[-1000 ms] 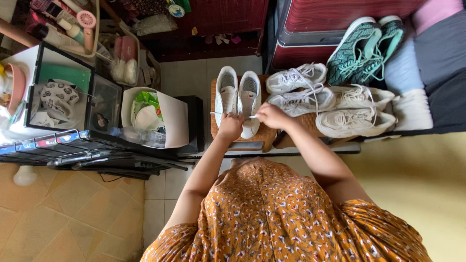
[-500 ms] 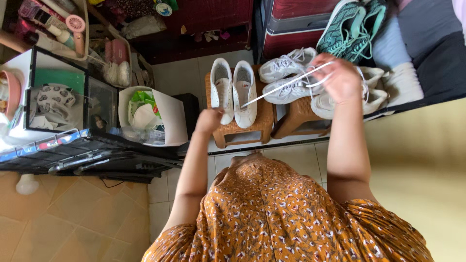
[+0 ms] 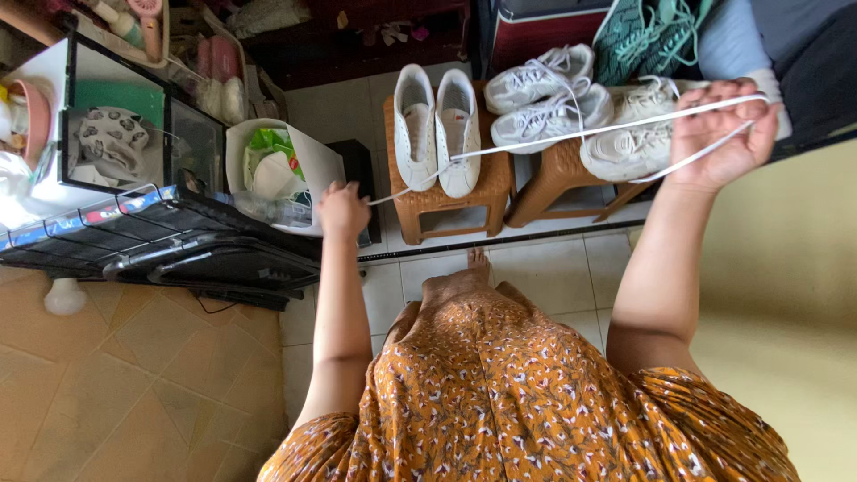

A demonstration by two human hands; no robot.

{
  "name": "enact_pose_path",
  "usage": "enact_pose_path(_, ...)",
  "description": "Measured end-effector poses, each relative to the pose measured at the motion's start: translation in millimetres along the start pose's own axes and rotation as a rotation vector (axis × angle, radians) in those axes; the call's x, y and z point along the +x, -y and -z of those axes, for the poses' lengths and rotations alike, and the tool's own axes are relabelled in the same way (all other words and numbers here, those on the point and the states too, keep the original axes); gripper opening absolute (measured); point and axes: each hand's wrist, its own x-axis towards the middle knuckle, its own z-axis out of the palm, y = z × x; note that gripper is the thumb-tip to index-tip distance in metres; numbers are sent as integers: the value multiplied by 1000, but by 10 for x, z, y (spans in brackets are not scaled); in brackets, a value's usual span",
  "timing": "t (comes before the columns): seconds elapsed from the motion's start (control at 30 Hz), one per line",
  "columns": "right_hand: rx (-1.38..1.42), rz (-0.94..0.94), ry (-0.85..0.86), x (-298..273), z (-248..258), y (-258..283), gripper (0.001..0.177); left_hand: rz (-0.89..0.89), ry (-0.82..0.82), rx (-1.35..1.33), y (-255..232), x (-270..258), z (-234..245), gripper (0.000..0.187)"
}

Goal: The person unlaces a pair of white sneakers, removes the laces, and then relaces the same shoes. The person repeats this process with a second pair of white sneakers, removing and reinserting the laces through the eyelets.

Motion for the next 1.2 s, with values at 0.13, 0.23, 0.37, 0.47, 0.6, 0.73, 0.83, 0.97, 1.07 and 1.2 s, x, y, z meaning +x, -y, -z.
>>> enact_pose_path(0.13, 168, -125, -97, -270, -318, -330, 16, -313, -263, -491, -924, -104, 169, 41)
enact_pose_path(0.23, -217, -356, -93, -476, -667, -721, 22, -793, -267, -1077, -1888, -348, 325, 32)
enact_pose_path(0.37, -1380, -189, 537, -718, -1083, -796, 11, -866, 164, -945, -2508, -736, 628, 40)
enact_pose_path(0.47, -1320, -562, 352, -891, -1181, -696, 12, -915, 284, -972, -2568, -921, 722, 34)
enact_pose_path(0.6, -1488, -660, 624, -1125, -1062, -607, 15, -863, 520, -893, -2346, -1037, 642, 21)
enact_pose_path(0.73, -1344, -747, 524, -1354, -831, -494, 15, -976, 378, -1016, -2014, -1080, 495, 12)
enact_pose_path(0.83, -1061, -554, 289, -1491, -621, -313, 12, -848, 535, -1088, -1710, -1081, 441, 13)
enact_pose_path(0.97, -431, -353, -224, -1566, -140, -162, 10, -632, 838, -1170, -1443, -1108, 371, 15)
enact_pose_path(1.07, -203, -33, -450, -1458, 359, -140, 4, -654, 843, -1092, -1400, -1140, 314, 17)
enact_pose_path(1.2, -71, 75, -641, -1222, 836, -121, 12, -744, 788, -1051, -1523, -1173, 125, 14)
